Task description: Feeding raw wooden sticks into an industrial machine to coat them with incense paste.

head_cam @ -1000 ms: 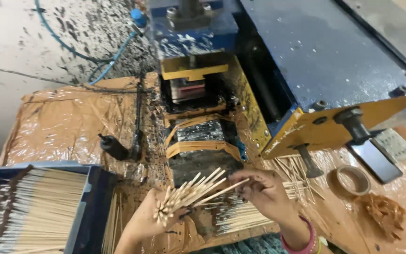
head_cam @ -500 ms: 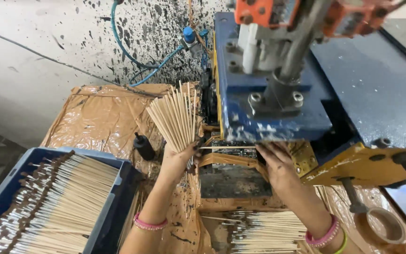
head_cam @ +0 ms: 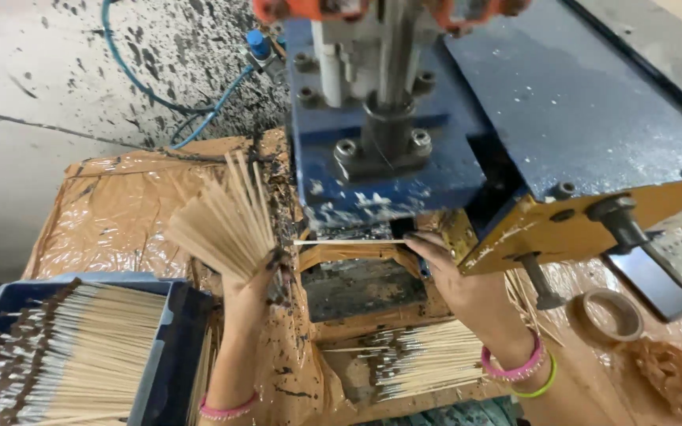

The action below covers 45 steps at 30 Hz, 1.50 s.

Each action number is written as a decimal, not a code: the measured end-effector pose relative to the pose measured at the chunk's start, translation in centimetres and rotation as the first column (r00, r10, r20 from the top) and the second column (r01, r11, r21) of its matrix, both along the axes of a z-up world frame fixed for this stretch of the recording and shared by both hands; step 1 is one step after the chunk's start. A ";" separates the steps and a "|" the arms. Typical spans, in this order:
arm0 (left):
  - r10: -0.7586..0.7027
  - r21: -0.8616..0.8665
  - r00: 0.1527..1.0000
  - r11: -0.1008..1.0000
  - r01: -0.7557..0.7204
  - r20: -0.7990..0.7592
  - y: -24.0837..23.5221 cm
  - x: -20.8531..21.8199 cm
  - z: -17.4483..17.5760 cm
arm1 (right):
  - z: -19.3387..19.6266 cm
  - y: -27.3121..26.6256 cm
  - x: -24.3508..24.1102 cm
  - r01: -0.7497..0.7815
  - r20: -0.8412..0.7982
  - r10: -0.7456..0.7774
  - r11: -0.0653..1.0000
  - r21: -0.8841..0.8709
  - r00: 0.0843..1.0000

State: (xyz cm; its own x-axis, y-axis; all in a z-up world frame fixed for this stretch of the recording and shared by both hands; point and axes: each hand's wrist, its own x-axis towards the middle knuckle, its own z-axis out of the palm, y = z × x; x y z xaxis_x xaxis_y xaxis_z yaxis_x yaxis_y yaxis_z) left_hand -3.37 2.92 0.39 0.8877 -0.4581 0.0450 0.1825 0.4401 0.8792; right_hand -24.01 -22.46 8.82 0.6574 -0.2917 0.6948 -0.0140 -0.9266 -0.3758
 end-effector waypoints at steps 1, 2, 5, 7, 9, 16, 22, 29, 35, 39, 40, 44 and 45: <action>0.117 0.151 0.991 0.980 -0.126 0.069 1.0 -0.6 -0.3 | -4.6 -2.4 -1.6 0.017 0.050 -0.016 1.000 -0.024 0.999; 0.212 0.291 0.966 0.924 -0.248 0.148 2.0 -1.5 -0.9 | -9.1 -4.4 -4.2 0.040 0.091 -0.036 0.998 -0.048 0.995; 0.245 0.261 0.943 0.918 -0.300 0.224 6.7 -1.9 -6.4 | -8.7 -4.4 -8.8 0.151 0.083 -0.266 0.747 0.647 0.961; 0.150 0.317 0.889 0.898 -0.306 0.432 9.4 -1.5 -11.6 | -8.2 -4.7 -9.8 0.331 -0.118 -0.318 0.784 0.525 0.941; 0.050 0.355 0.782 0.871 -0.338 0.621 9.4 -2.6 -11.7 | -8.2 -4.0 -9.7 0.462 -0.297 -0.369 0.807 0.369 0.881; -0.631 0.649 0.759 0.647 0.401 0.161 4.3 -4.5 -3.2 | -8.6 -0.5 -5.1 -0.332 0.063 0.468 0.521 0.786 0.882; -0.122 0.203 0.940 0.977 0.058 0.319 3.4 0.9 1.2 | -1.6 0.3 1.6 -0.433 -0.042 0.500 0.785 0.443 0.865; 0.044 0.128 0.986 0.990 -0.065 0.161 -3.2 3.3 0.1 | -5.2 -2.5 6.6 -0.255 -0.086 0.241 0.940 -0.225 0.967; -0.072 0.033 0.996 0.997 0.071 0.046 -3.2 2.9 0.9 | -8.1 -2.2 3.7 -0.061 -0.373 0.055 0.998 -0.005 0.926; -0.075 0.051 0.996 0.996 0.073 0.050 -2.5 2.5 0.7 | -7.4 -2.4 5.5 0.141 -0.698 -0.045 0.987 0.080 0.714; -0.023 0.096 0.989 0.995 0.009 0.143 -2.3 2.2 0.1 | -6.1 -1.7 5.1 0.135 -0.689 -0.062 0.989 0.053 0.722; 0.091 0.467 0.922 0.840 -0.275 0.377 1.1 -0.1 -5.3 | 3.9 2.3 0.3 -0.052 -0.214 -0.019 0.946 -0.319 0.977; 0.081 0.466 0.924 0.845 -0.262 0.373 2.5 -1.0 -8.3 | 0.9 0.2 -1.0 -0.042 -0.219 -0.032 0.946 -0.322 0.975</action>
